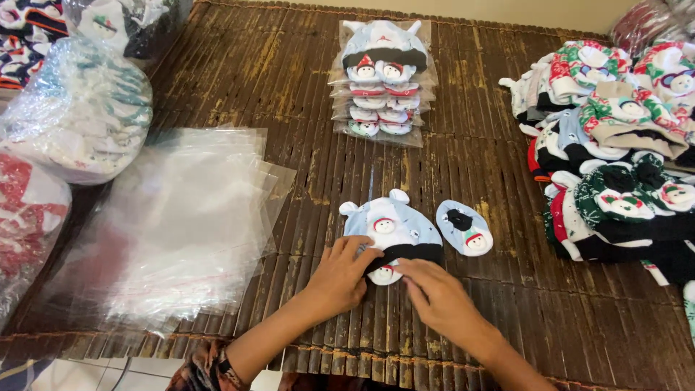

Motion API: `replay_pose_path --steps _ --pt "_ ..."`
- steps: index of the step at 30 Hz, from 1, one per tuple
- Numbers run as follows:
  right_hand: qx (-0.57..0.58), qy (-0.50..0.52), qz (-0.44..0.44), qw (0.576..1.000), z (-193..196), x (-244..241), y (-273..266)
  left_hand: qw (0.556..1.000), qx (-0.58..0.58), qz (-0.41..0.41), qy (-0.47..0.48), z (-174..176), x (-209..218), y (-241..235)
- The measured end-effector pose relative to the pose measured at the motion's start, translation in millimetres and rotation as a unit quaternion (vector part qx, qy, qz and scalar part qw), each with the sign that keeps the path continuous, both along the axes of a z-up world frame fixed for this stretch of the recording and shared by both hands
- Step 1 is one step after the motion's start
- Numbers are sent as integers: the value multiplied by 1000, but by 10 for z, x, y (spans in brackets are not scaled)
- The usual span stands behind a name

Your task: Package baby hats into individual plastic bags

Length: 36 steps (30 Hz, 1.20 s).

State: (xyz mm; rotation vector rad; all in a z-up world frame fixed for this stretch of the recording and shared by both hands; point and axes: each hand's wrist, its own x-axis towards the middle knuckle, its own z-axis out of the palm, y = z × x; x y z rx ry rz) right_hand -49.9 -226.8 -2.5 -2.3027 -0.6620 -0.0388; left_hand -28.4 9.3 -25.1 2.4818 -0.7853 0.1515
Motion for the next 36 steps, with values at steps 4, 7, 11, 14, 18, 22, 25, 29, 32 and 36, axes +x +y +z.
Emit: replay_pose_path --steps 4,7,11,14,18,22,25,29,32,36 --pt "25 -25 -48 998 57 -27 73 999 -39 -10 -7 67 -7 22" --pt "-70 -172 46 982 -51 -2 162 995 -91 -13 46 154 4 39" --pt "-109 -264 54 957 5 6 324 986 -167 -18 19 129 -18 55" --pt "-113 -305 79 942 13 41 308 985 -171 -19 -21 123 -15 40" --pt "-105 -239 144 954 -55 -28 161 991 -119 -24 -51 132 -9 56" --pt "-112 -245 136 953 -207 -53 113 987 -142 -36 -60 119 -3 54" --pt "-118 -257 80 956 -182 4 187 983 -171 -38 -59 130 6 47" --pt "-120 -294 47 947 -153 66 328 981 -189 -31 -41 154 -2 52" --pt "-98 -300 65 947 -52 46 349 980 -188 -23 -60 144 -7 80" --pt "-89 -254 98 958 -84 -27 258 983 -167 -31 -69 134 -4 104"
